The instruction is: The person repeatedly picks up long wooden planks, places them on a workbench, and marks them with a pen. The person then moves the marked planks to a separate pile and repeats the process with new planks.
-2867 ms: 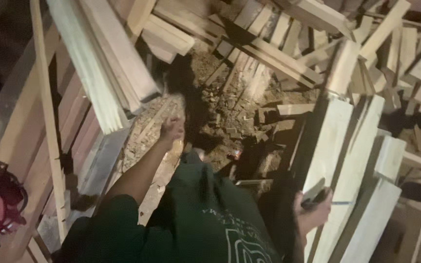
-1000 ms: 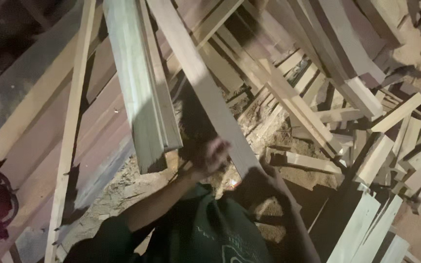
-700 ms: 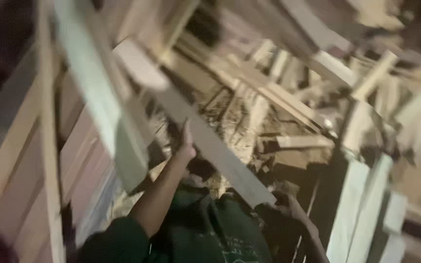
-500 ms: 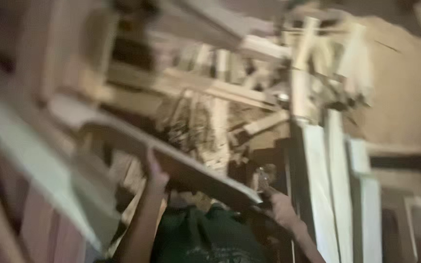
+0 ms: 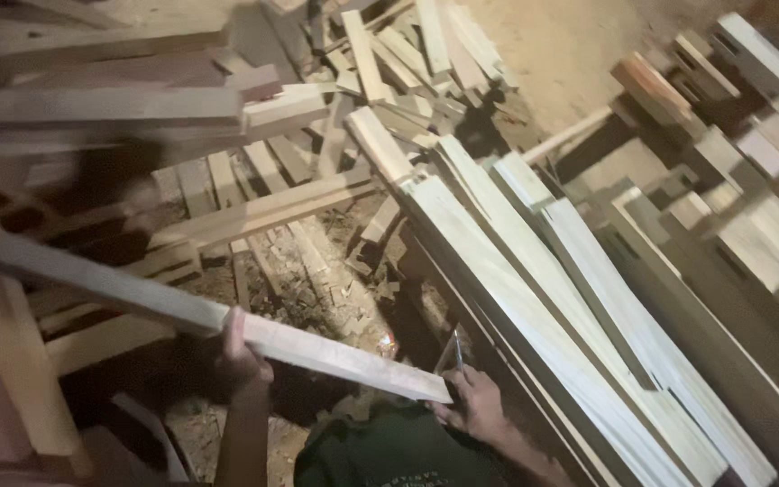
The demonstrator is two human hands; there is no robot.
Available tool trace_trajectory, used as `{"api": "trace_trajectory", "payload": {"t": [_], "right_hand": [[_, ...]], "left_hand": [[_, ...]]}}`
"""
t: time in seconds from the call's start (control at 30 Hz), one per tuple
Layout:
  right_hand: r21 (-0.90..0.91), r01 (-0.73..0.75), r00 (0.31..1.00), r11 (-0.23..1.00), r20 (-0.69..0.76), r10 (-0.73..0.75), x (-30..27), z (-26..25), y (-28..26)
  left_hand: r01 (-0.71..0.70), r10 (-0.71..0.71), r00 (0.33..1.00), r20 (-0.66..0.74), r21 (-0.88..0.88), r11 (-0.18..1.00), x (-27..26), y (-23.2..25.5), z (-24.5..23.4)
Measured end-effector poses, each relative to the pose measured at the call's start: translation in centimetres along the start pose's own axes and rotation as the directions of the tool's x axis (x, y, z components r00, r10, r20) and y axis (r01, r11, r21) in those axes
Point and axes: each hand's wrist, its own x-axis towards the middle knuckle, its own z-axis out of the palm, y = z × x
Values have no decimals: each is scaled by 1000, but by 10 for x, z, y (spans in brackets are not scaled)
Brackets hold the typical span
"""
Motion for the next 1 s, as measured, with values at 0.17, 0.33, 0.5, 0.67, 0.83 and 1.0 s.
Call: {"api": "trace_trajectory", "payload": {"t": [0.17, 0.33, 0.5, 0.67, 0.83, 1.0], "right_hand": [[79, -23, 983, 997, -178, 37, 0, 12, 0], [668, -303, 785, 680, -230, 576, 18, -57, 6], [357, -208, 411, 911, -813, 412, -4, -176, 37], [342, 20, 189, 939, -924, 333, -75, -215, 68], [478, -407, 101, 778, -823, 558, -160, -186, 99], [516, -671, -76, 532, -762, 643, -222, -130, 100]], "left_hand": [[-431, 372, 865, 337, 119, 895, -31, 14, 62], [-550, 276, 728, 627, 293, 782, -62, 7, 121], [-808, -32, 477, 878, 453, 376, -85, -33, 153], [-996, -272, -92, 958, -82, 46, -105, -84, 169], [-984, -692, -62, 719, -161, -80, -130, -121, 185], [-934, -863, -70, 500, -336, -119, -166, -133, 234]]}}
